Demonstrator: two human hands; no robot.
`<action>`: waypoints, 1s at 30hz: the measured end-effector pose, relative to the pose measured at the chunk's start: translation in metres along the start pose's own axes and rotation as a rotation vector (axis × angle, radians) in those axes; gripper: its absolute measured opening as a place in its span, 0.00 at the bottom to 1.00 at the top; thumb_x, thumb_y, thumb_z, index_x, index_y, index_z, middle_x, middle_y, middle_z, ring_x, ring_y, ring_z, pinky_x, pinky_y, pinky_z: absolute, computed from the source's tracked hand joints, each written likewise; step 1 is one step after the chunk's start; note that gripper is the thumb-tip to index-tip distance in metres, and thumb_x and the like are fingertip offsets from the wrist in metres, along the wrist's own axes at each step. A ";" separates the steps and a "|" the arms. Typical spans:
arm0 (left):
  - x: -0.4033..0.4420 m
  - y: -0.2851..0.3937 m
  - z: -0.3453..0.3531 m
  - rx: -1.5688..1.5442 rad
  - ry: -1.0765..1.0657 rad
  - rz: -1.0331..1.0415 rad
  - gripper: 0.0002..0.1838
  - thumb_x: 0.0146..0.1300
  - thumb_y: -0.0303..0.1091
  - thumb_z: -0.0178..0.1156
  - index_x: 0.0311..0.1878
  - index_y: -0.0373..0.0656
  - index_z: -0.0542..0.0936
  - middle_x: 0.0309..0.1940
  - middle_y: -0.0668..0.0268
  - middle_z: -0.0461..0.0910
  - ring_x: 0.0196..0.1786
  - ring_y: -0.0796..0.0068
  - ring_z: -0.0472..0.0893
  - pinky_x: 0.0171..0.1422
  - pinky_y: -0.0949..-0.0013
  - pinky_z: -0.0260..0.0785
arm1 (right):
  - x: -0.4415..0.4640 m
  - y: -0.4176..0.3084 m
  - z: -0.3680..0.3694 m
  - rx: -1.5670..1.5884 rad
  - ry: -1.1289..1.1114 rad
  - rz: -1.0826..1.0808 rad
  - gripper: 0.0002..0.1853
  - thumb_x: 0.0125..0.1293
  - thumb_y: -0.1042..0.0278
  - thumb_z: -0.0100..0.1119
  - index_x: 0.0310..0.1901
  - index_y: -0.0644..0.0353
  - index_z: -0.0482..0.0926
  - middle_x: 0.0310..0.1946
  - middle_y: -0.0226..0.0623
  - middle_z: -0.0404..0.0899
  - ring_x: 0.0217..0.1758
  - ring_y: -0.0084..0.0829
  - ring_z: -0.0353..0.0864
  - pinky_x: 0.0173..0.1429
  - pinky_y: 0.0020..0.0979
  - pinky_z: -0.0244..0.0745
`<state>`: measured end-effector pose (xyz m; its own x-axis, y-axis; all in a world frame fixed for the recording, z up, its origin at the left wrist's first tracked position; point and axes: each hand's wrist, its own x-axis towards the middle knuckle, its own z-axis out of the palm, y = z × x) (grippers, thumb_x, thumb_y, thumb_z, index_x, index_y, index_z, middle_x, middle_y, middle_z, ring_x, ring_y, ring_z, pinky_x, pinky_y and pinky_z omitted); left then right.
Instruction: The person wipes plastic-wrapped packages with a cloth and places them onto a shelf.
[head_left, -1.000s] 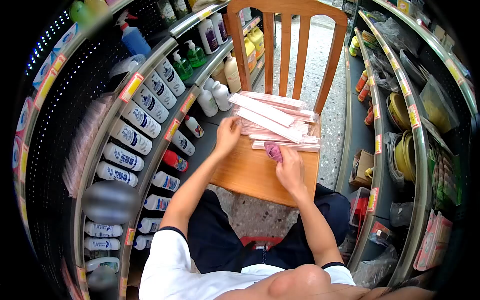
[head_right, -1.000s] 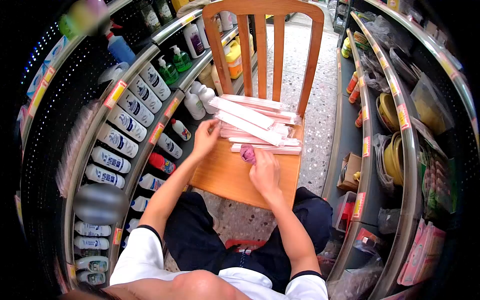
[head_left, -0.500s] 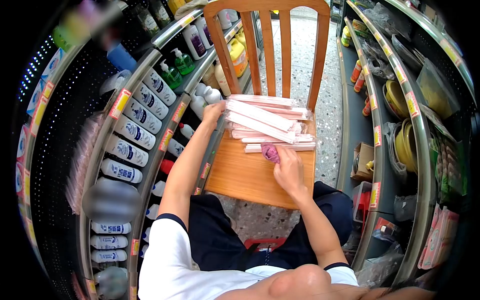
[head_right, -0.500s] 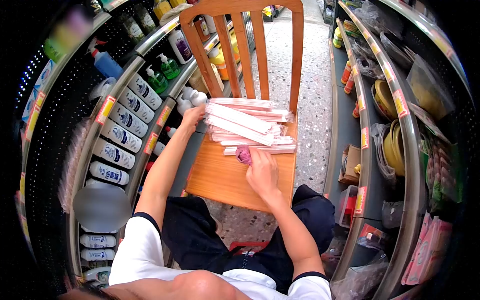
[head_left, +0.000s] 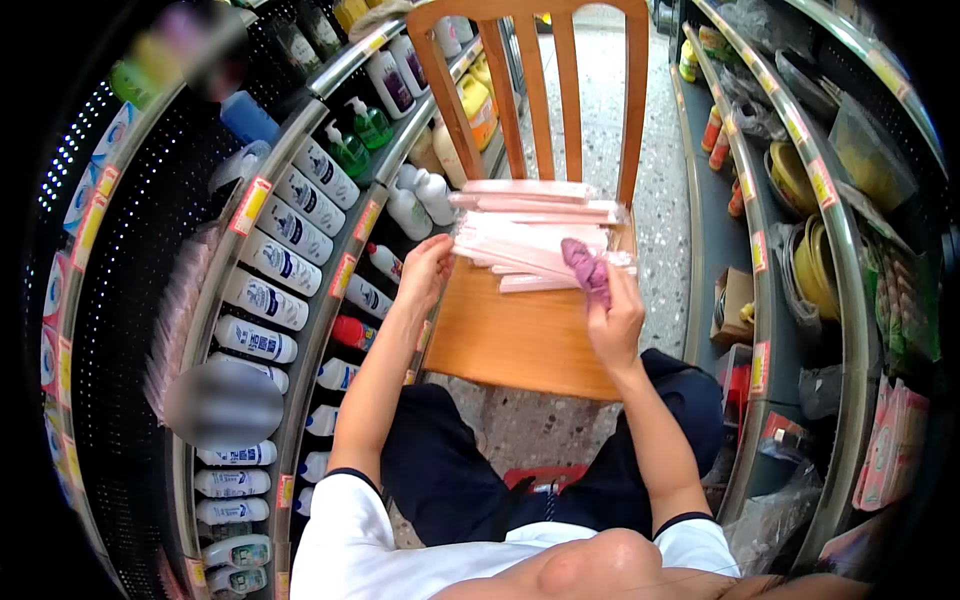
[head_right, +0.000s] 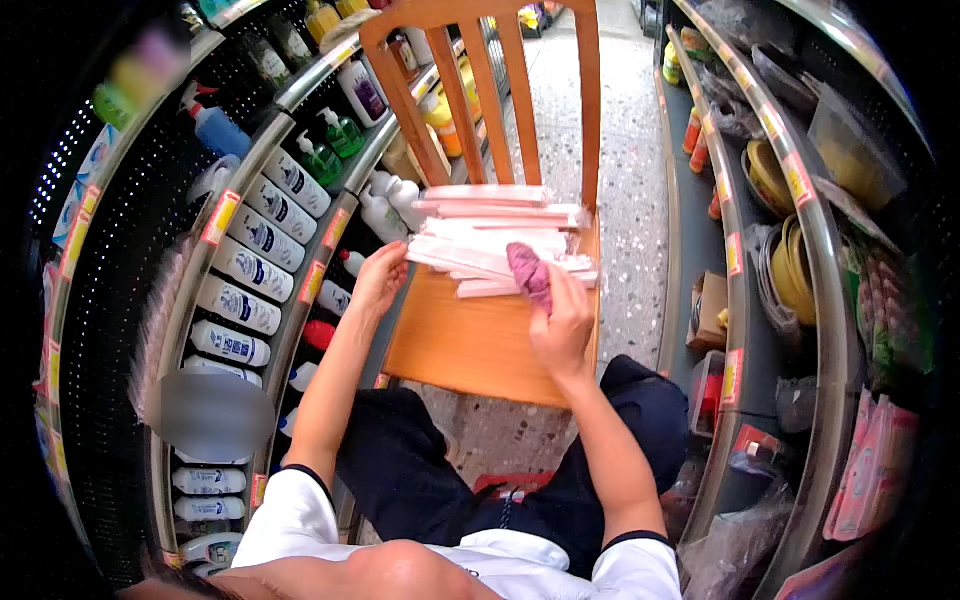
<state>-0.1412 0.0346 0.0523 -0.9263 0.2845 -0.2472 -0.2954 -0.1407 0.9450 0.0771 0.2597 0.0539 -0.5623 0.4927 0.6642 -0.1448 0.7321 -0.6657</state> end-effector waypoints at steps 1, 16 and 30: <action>-0.019 -0.006 -0.008 -0.014 -0.034 -0.041 0.19 0.68 0.34 0.63 0.61 0.44 0.76 0.36 0.75 0.80 0.35 0.83 0.77 0.37 0.79 0.68 | 0.003 -0.004 -0.007 0.013 0.008 0.026 0.18 0.60 0.80 0.55 0.53 0.71 0.78 0.46 0.55 0.82 0.50 0.58 0.80 0.57 0.48 0.73; -0.089 -0.059 -0.028 0.353 -0.272 -0.290 0.15 0.68 0.37 0.65 0.51 0.37 0.80 0.40 0.67 0.85 0.36 0.81 0.83 0.39 0.79 0.71 | -0.029 -0.005 0.019 0.008 -0.187 -0.077 0.21 0.55 0.81 0.56 0.53 0.69 0.78 0.47 0.54 0.81 0.51 0.56 0.79 0.56 0.46 0.74; -0.088 -0.095 -0.032 0.380 -0.231 -0.100 0.04 0.62 0.23 0.60 0.37 0.36 0.84 0.31 0.67 0.85 0.32 0.83 0.80 0.37 0.75 0.72 | -0.081 -0.052 0.069 -0.071 -0.564 -0.333 0.33 0.48 0.84 0.57 0.61 0.62 0.77 0.63 0.41 0.76 0.61 0.47 0.73 0.65 0.44 0.69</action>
<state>-0.0389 -0.0079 -0.0226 -0.8084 0.4891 -0.3276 -0.2339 0.2437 0.9412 0.0740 0.1494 0.0111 -0.8397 -0.0736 0.5380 -0.3419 0.8414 -0.4186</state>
